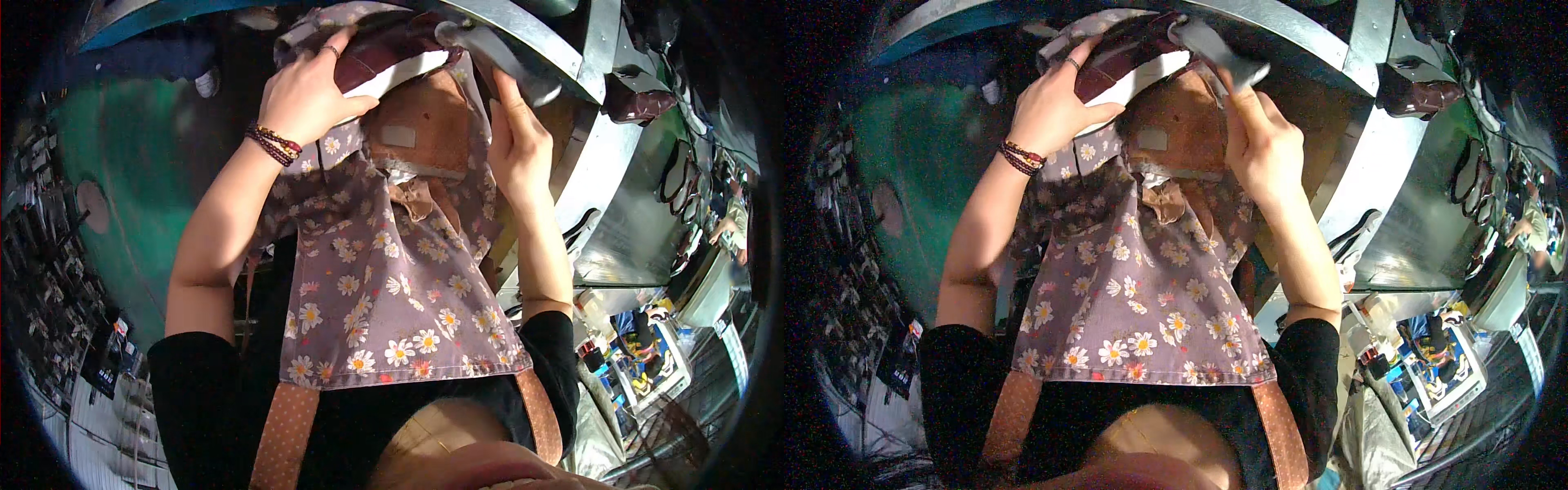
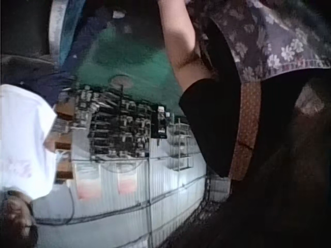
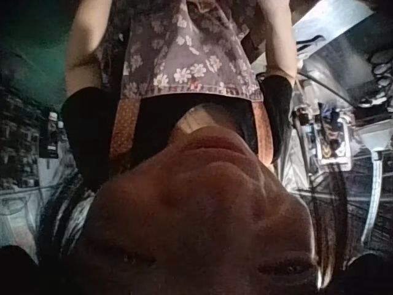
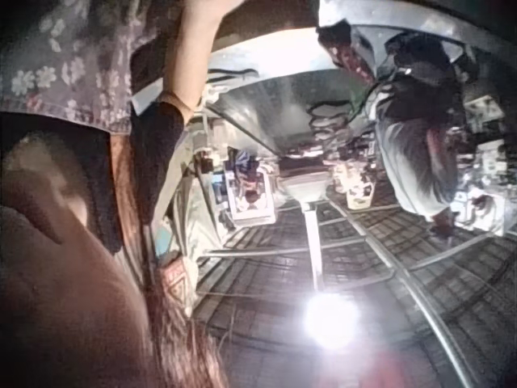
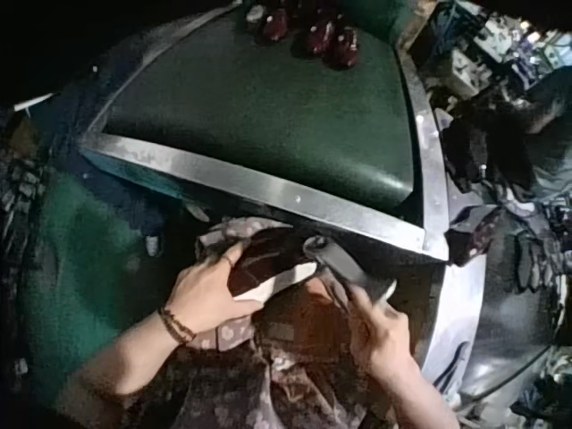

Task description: Assembling and refining shoe components on a production line using hand tools.

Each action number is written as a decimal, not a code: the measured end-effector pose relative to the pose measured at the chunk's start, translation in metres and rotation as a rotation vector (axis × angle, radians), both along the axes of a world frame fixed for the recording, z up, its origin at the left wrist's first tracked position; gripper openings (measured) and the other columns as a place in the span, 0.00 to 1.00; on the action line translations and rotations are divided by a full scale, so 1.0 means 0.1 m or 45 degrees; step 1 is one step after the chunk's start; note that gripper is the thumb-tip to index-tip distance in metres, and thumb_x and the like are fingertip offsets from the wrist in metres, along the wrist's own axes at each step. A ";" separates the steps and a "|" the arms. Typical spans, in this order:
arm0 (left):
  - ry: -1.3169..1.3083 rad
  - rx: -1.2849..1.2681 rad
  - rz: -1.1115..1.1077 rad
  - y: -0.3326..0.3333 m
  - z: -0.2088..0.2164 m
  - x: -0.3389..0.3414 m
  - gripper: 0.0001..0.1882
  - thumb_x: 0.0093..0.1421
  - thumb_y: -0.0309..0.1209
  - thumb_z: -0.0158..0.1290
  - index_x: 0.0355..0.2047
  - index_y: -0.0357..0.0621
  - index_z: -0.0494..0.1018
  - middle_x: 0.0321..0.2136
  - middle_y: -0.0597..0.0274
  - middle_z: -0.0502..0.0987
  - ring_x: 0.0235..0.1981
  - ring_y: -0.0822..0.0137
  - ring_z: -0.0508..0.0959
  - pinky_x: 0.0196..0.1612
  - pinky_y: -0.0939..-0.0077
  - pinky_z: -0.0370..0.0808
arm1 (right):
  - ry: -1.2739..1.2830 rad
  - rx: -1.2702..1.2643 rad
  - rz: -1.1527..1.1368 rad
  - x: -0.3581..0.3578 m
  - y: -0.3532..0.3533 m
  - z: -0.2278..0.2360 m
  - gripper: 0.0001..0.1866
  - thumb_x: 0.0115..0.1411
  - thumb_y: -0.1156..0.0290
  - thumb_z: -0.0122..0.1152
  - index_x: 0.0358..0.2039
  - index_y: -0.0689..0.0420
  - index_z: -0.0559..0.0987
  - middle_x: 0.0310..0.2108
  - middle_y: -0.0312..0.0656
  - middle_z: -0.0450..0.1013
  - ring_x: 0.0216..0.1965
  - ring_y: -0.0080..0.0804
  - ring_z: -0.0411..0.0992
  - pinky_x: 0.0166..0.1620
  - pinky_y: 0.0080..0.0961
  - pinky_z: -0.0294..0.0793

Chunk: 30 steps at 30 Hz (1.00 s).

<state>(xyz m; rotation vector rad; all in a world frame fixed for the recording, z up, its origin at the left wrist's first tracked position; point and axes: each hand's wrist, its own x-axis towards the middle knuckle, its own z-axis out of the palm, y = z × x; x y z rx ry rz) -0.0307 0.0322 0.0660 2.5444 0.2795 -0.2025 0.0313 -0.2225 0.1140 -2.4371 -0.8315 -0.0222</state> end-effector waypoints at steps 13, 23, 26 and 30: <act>0.117 -0.045 -0.085 0.08 -0.03 0.11 0.48 0.40 0.53 0.63 0.62 0.59 0.58 0.41 0.46 0.77 0.43 0.50 0.78 0.47 0.60 0.74 | -0.161 0.211 0.105 0.05 -0.04 0.10 0.20 0.57 0.82 0.53 0.51 0.57 0.74 0.25 0.44 0.73 0.18 0.39 0.72 0.24 0.24 0.72; 0.134 -0.104 -0.096 0.08 -0.02 0.11 0.47 0.42 0.54 0.62 0.63 0.60 0.57 0.44 0.48 0.76 0.45 0.50 0.77 0.49 0.60 0.73 | 0.224 0.471 -0.145 0.01 -0.07 0.12 0.25 0.61 0.82 0.47 0.61 0.59 0.65 0.46 0.50 0.75 0.33 0.27 0.76 0.37 0.18 0.72; 0.218 -0.097 -0.108 0.06 0.06 0.17 0.47 0.42 0.53 0.62 0.62 0.61 0.57 0.44 0.49 0.77 0.45 0.50 0.77 0.48 0.61 0.74 | 0.285 0.700 -0.336 -0.07 -0.09 0.07 0.26 0.61 0.82 0.47 0.62 0.58 0.63 0.35 0.46 0.79 0.24 0.20 0.68 0.34 0.15 0.71; 0.196 -0.128 -0.064 0.08 -0.01 0.11 0.47 0.42 0.48 0.65 0.63 0.63 0.57 0.46 0.50 0.76 0.47 0.50 0.76 0.51 0.64 0.72 | 0.382 0.221 -0.207 0.09 -0.13 0.06 0.26 0.63 0.79 0.49 0.62 0.51 0.65 0.47 0.49 0.75 0.31 0.19 0.73 0.36 0.17 0.71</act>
